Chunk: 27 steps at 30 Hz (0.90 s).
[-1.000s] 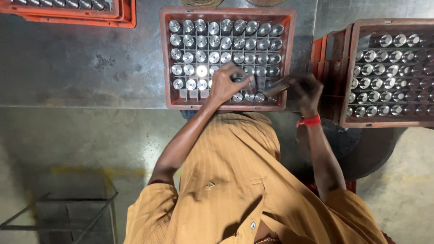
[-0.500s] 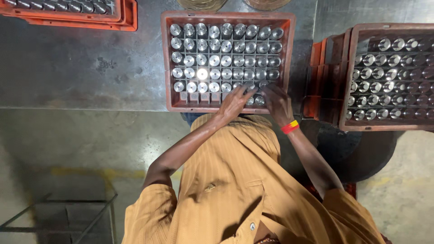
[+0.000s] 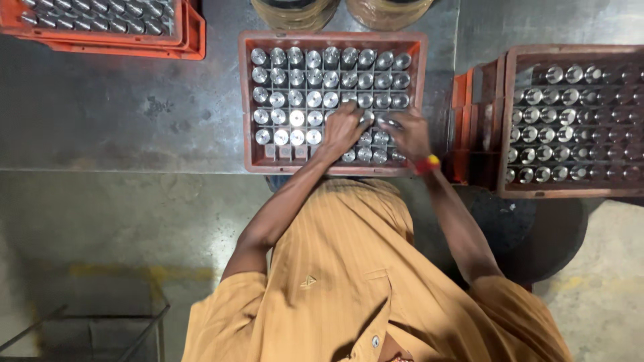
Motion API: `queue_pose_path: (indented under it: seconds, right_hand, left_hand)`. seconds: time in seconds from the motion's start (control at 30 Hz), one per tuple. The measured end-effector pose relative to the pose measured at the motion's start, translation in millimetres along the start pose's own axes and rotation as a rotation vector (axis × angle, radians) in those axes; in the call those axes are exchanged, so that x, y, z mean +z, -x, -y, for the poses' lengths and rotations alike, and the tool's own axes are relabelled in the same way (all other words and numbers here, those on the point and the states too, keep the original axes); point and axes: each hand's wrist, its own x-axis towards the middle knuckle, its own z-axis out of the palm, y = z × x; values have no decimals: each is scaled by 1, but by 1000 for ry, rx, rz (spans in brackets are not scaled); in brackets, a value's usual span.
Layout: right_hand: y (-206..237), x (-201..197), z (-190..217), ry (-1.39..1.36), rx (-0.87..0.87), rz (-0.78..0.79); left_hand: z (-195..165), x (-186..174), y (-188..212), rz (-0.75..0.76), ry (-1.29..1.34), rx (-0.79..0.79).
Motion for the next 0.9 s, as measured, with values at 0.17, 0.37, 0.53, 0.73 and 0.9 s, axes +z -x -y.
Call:
queue_pose_path:
  seconds: [0.17, 0.37, 0.53, 0.73, 0.9]
  right_hand:
    - [17, -37, -1, -820, 447, -339]
    - [32, 17, 12, -979, 898, -190]
    - [36, 16, 18, 108, 22, 6]
    - [2, 5, 29, 106, -60, -133]
    - [-39, 21, 25, 271, -16, -101]
  left_hand:
    - [27, -9, -2, -285, 588, -161]
    - [9, 13, 26, -5, 564, -339]
    - [-11, 1, 39, 70, -25, 9]
    - [-18, -14, 22, -95, 95, -2]
    - [-16, 5, -27, -93, -206, -199]
